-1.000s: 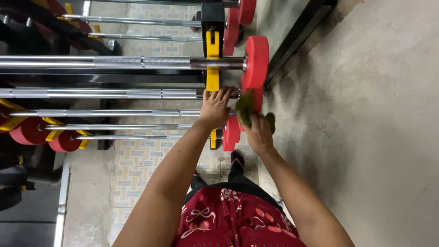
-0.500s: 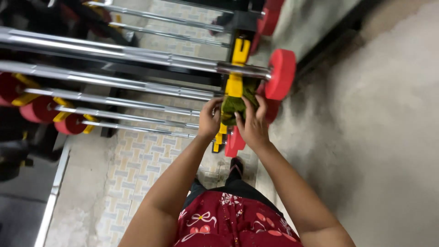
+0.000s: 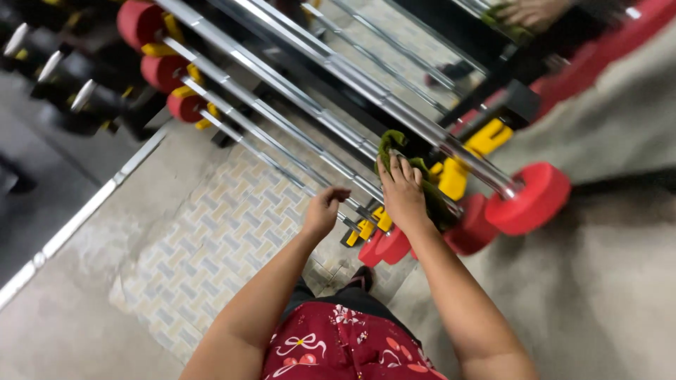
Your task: Cleaning a weight bench and gym racks with a cloth and spray.
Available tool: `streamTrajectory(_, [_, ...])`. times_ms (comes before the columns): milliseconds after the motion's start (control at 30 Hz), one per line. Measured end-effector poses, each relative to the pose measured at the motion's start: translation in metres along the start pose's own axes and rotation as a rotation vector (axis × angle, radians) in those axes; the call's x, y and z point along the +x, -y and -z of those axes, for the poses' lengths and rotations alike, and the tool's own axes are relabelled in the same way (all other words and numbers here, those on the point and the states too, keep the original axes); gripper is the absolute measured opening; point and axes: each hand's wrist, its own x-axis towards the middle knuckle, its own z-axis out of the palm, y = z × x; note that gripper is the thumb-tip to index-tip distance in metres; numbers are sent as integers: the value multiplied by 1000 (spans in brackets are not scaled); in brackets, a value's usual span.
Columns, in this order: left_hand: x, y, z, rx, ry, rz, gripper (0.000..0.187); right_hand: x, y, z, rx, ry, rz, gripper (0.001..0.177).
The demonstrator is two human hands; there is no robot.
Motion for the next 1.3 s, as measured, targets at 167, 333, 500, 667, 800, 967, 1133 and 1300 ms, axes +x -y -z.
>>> streamTrajectory(167, [-5,-5,9,-47,-63,54,36,40,6,-35,-135,51,64,72])
streamTrajectory(333, [-4,-12,13,-58,-96,79,36,85,30,-59,-171,136,43,73])
streamTrajectory(500, [11,-8,22,-67,-37,59,34,117,55,-66,-260,140,0,75])
streamTrajectory(667, [44,1,57,-178,32,-13,37,150,57,-86,-216,119,-27,84])
streamTrajectory(800, [65,-9,108,-174,50,21,34,188,73,-81,-261,194,-96,84])
streamTrajectory(967, [82,21,170,-191,76,21,36,223,89,-84,-296,299,-124,89])
streamTrajectory(1133, [87,34,224,-139,17,49,36,259,110,-104,-367,280,-54,91])
streamTrajectory(1300, [89,17,276,-247,-53,63,33,307,135,-121,-463,289,-66,96])
